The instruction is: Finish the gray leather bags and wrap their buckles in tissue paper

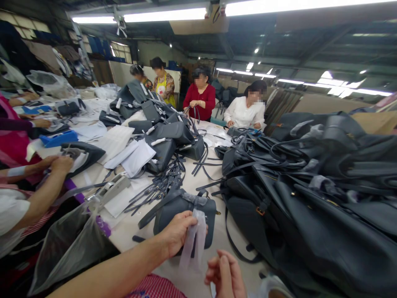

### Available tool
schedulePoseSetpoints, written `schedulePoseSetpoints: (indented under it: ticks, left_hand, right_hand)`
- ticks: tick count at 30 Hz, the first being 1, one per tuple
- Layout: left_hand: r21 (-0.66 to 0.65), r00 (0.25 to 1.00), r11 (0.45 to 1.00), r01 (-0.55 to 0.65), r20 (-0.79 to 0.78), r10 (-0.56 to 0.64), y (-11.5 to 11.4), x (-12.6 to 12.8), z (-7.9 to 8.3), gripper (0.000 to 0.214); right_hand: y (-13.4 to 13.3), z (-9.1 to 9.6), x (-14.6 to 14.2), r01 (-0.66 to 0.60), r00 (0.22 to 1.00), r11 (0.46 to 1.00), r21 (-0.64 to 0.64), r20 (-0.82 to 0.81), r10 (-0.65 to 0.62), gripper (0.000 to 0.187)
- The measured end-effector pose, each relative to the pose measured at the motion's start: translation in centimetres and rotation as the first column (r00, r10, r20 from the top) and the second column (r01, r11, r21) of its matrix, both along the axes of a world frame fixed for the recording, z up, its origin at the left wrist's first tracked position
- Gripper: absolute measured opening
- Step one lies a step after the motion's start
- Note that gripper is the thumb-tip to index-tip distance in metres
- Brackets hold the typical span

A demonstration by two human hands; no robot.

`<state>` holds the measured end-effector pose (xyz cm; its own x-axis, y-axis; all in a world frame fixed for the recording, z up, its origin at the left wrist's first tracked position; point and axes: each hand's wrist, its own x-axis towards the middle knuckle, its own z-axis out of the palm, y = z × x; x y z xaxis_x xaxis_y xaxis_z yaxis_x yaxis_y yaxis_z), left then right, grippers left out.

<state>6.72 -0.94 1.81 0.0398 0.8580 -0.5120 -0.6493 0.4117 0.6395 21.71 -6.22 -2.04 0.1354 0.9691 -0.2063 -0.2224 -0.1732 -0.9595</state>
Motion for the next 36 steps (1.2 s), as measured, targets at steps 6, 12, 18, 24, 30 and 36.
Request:
schedulePoseSetpoints:
  ticks: [6, 12, 18, 24, 30, 36]
  left_hand:
    - [-0.012, 0.996, 1.000, 0.007, 0.084, -0.006, -0.3, -0.3, -0.1, 0.013]
    - [0.006, 0.986, 0.994, -0.114, 0.122, 0.112, -0.1, 0.2, -0.3, 0.022]
    - [0.021, 0.967, 0.981, -0.194, 0.172, 0.187, 0.1, 1.4, -0.2, 0.031]
    - [-0.015, 0.967, 0.981, -0.193, 0.163, 0.193, -0.3, 1.6, 0.4, 0.022]
    - [-0.045, 0.988, 0.987, -0.152, 0.008, 0.153, -0.3, 1.5, 0.3, 0.021]
    - [-0.024, 0.992, 0.992, -0.123, 0.011, 0.123, -0.4, 1.3, 0.5, 0.038]
  right_hand:
    - [2.5, 0.7, -1.3, -0.341, 0.938, 0.907, -0.246, -0.154, 0.310, 0.044]
    - [1.7, 0.1, -1.2, -0.303, 0.921, 0.941, -0.154, -0.302, 0.247, 0.069]
    - [-0.7, -2.4, -2.4, -0.158, 0.984, 0.985, -0.069, -0.100, 0.151, 0.063]
    - [0.6, -1.6, -2.4, 0.103, 0.984, 0.989, -0.107, -0.132, -0.117, 0.039]
    - [-0.4, -1.0, -1.2, -0.033, 0.976, 0.979, 0.201, 0.219, -0.012, 0.026]
    - [-0.1, -1.0, -1.3, -0.329, 0.756, 0.781, 0.531, 0.644, -0.120, 0.030]
